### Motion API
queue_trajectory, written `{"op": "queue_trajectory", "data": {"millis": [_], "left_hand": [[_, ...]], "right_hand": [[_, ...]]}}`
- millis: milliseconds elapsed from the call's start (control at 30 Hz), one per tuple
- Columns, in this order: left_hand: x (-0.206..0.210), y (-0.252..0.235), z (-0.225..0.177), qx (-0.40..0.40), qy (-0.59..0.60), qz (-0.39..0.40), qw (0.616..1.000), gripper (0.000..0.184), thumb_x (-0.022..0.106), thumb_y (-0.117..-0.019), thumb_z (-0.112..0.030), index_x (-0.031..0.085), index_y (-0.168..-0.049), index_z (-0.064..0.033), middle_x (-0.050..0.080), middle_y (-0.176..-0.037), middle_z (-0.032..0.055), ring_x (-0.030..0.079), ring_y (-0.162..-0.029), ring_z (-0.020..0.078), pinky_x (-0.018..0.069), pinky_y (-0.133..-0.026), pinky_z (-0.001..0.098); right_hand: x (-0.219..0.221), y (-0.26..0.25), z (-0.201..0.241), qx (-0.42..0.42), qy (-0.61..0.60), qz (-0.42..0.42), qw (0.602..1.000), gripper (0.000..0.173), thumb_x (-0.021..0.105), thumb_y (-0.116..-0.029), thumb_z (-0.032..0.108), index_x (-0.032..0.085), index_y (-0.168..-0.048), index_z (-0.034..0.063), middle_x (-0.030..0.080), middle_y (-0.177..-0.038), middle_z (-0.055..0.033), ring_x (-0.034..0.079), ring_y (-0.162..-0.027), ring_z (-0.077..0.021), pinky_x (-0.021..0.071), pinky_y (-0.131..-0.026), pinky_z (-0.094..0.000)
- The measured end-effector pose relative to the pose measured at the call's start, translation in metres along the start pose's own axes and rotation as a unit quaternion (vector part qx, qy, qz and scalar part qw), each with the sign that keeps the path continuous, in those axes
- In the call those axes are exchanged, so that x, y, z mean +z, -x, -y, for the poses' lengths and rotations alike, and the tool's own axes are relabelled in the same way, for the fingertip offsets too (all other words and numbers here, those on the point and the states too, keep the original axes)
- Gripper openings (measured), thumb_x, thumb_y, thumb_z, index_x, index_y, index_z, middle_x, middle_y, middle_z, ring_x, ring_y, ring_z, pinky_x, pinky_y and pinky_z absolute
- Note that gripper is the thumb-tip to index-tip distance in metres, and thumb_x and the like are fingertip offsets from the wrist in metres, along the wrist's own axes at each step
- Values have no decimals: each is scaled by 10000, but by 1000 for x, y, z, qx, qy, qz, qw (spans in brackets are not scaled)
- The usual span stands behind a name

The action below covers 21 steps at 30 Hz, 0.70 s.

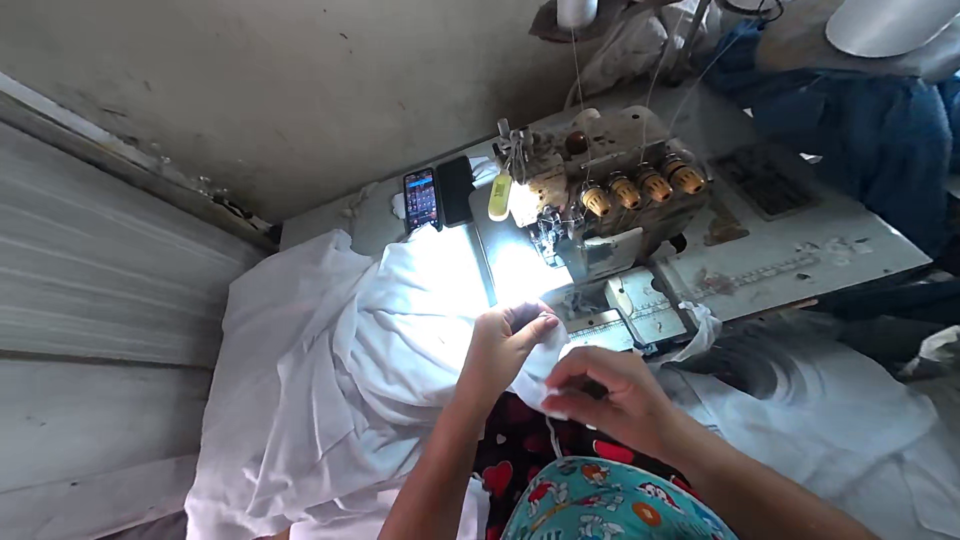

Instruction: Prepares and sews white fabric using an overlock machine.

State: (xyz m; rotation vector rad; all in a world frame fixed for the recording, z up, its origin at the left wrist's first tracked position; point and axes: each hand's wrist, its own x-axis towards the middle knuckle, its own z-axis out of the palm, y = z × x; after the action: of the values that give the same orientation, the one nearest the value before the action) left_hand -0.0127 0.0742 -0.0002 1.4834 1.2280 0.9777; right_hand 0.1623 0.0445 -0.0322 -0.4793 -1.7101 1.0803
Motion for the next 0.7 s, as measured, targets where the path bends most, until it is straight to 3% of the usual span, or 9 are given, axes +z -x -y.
{"op": "queue_trajectory", "data": {"millis": [133, 333, 467, 533, 600, 700], "left_hand": [[1, 10, 1, 24, 24, -27, 999, 46, 657, -953, -67, 689, -927, -47, 661, -762, -81, 597, -676, -46, 502, -643, 136], [4, 17, 12, 75, 16, -17, 997, 192, 535, -1042, -104, 698, -1045, -3, 699, -881, -49, 650, -796, -22, 553, -763, 172], [6, 19, 21, 125, 18, 42, 991, 368, 776, -866, -95, 632, -1159, 73, 705, -1015, 25, 667, -918, 20, 564, -854, 208], [11, 20, 23, 139, -1, 29, 990, 338, 775, -848, -45, 634, -1130, 76, 696, -986, 37, 657, -901, 20, 554, -840, 194], [15, 20, 23, 141, 1, -5, 990, 195, 715, -897, -17, 659, -1066, 61, 704, -929, 22, 660, -851, 10, 561, -804, 189], [13, 21, 23, 124, 16, -28, 992, 114, 632, -977, -44, 688, -1036, 35, 713, -933, 0, 669, -853, 0, 570, -803, 188]], "right_hand": [[-8, -8, -15, 31, 33, -58, 997, 197, 646, -980, 96, 687, -1129, -26, 740, -1038, -36, 694, -924, -4, 585, -845, -182], [-14, -9, -28, 62, 49, -127, 989, 134, 700, -933, 110, 715, -999, -7, 737, -916, 15, 665, -813, 39, 562, -759, -135], [-16, -8, -34, 116, 22, -144, 983, 90, 709, -904, 112, 680, -944, 36, 691, -832, 70, 624, -739, 59, 529, -684, -122], [-14, -7, -38, 139, -11, -142, 980, 97, 718, -911, 142, 662, -936, 67, 674, -815, 93, 613, -720, 58, 519, -660, -126], [-13, -5, -45, 137, -41, -125, 982, 145, 694, -947, 207, 662, -929, 66, 685, -899, 64, 605, -743, 48, 507, -656, -134], [-17, -3, -47, 144, -101, -76, 981, 241, 633, -993, 296, 671, -895, 79, 692, -1172, 12, 626, -810, 54, 525, -663, -131]]}}
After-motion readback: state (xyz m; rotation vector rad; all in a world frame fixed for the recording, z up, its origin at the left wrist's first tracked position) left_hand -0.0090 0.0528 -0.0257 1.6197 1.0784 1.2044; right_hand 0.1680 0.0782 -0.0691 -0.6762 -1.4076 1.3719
